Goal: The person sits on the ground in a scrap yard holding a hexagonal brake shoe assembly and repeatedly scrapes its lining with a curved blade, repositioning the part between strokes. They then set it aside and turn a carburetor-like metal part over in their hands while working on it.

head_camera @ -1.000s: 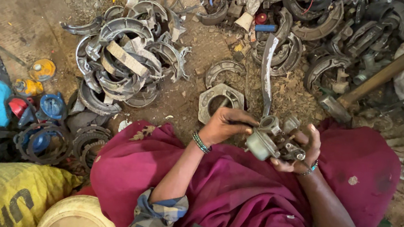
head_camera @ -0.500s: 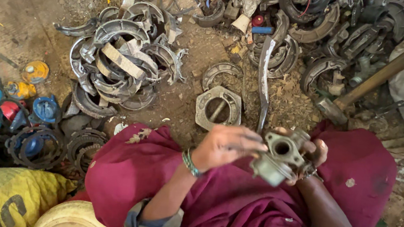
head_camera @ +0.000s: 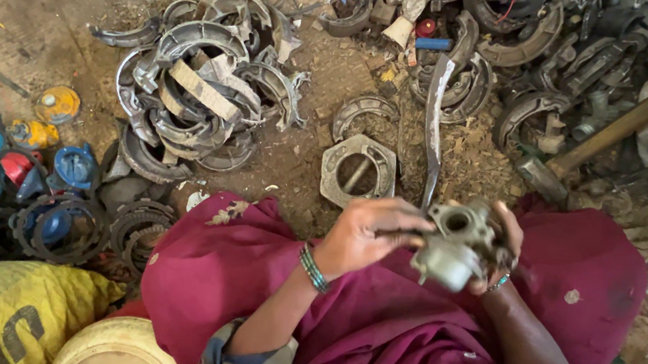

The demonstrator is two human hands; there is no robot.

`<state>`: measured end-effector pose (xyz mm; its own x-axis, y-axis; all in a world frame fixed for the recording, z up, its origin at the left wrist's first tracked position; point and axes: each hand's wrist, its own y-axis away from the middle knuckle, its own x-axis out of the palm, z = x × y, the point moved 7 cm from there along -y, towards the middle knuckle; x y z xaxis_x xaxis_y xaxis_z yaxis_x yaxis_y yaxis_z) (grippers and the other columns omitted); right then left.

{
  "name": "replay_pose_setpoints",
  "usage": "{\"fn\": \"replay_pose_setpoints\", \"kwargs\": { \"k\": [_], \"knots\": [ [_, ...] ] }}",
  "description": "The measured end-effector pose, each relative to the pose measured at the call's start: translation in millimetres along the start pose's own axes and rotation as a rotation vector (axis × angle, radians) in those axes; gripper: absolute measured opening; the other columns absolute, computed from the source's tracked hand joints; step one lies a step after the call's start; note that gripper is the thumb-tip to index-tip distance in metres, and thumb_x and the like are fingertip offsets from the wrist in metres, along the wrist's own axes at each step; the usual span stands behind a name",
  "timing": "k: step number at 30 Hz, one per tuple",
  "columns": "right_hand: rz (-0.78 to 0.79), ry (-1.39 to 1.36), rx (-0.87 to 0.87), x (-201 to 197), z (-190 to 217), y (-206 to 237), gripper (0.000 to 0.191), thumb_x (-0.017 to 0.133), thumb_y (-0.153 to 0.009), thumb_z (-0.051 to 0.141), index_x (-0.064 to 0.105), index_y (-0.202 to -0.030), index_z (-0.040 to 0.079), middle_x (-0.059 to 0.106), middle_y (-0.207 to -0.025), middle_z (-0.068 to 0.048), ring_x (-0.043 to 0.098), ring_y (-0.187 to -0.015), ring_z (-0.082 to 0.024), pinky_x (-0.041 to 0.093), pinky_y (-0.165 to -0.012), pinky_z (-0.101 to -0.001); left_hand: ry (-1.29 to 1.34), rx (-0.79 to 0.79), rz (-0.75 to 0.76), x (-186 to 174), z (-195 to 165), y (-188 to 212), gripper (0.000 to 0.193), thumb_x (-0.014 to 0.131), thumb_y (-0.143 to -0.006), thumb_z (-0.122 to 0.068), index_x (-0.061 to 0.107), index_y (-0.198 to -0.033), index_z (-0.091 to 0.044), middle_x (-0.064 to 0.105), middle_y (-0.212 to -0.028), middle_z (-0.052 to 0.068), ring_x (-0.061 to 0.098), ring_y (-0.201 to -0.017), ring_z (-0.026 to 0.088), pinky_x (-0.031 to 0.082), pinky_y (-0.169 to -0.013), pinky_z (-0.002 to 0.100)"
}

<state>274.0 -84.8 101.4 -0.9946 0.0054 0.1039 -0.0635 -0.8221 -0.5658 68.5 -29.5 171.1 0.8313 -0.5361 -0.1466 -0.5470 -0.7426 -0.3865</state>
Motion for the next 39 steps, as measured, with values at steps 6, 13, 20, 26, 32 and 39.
{"fn": "replay_pose_setpoints", "kwargs": {
  "k": [6, 13, 20, 26, 32, 39],
  "knots": [
    [-0.103, 0.186, 0.317, -27, -61, 33, 0.092, 0.062, -0.092, 0.07, 0.047, -0.145, -0.004, 0.062, -0.129, -0.019, 0.067, -0.113, -0.028, 0.06, -0.093, -0.0409, 0.386, -0.578, -0.154, 8, 98, 19, 0.023, 0.076, -0.092, -0.013, 0.077, -0.113, -0.005, 0.079, -0.097, 0.003, 0.072, -0.078, 0.01, 0.06, -0.072, 0.025],
    [-0.488, -0.19, 0.75, -65, -167, 97, 0.064, 0.034, -0.107, 0.061, 0.054, -0.132, 0.005, 0.062, -0.129, -0.002, 0.057, -0.116, -0.013, 0.046, -0.105, -0.0306, 0.62, -0.593, -0.37, 3, 151, 36, 0.019, 0.078, -0.093, -0.009, 0.077, -0.108, 0.002, 0.076, -0.094, 0.0, 0.067, -0.084, 0.006, 0.054, -0.079, 0.022],
    [-0.395, -0.234, 0.719, -57, -159, 96, 0.04, 0.048, -0.115, 0.042, 0.058, -0.116, 0.003, 0.061, -0.11, -0.005, 0.058, -0.101, -0.016, 0.05, -0.093, -0.0372, 0.667, -0.631, -0.411, 3, 170, 46, 0.02, 0.078, -0.094, -0.011, 0.077, -0.108, 0.003, 0.076, -0.094, 0.002, 0.067, -0.081, 0.008, 0.053, -0.076, 0.023],
    [-0.163, 0.372, 0.421, -51, -117, 71, 0.042, 0.04, -0.117, 0.042, 0.058, -0.116, 0.004, 0.06, -0.11, -0.003, 0.055, -0.1, -0.013, 0.048, -0.095, -0.0317, 0.862, -0.679, -0.399, 6, 184, 50, 0.026, 0.076, -0.094, -0.01, 0.075, -0.115, 0.004, 0.077, -0.099, 0.006, 0.07, -0.084, 0.01, 0.055, -0.079, 0.025],
    [-0.056, 0.161, 0.457, -31, -86, 41, 0.067, 0.045, -0.102, 0.056, 0.063, -0.121, -0.006, 0.069, -0.102, -0.005, 0.063, -0.093, -0.014, 0.05, -0.083, -0.0287, 0.944, -0.706, -0.393, 9, 206, 56, 0.024, 0.073, -0.096, -0.007, 0.073, -0.117, 0.003, 0.077, -0.104, 0.008, 0.072, -0.089, 0.014, 0.058, -0.083, 0.029],
    [0.001, 0.356, 0.558, -28, -83, 35, 0.068, 0.044, -0.095, 0.052, 0.073, -0.118, -0.004, 0.044, -0.06, -0.006, 0.039, -0.056, -0.016, 0.028, -0.058, -0.0344, 0.962, -0.719, -0.396, 10, 227, 66, 0.02, 0.071, -0.098, -0.006, 0.073, -0.116, 0.002, 0.077, -0.104, 0.008, 0.071, -0.09, 0.014, 0.058, -0.083, 0.03]
  ]
}}
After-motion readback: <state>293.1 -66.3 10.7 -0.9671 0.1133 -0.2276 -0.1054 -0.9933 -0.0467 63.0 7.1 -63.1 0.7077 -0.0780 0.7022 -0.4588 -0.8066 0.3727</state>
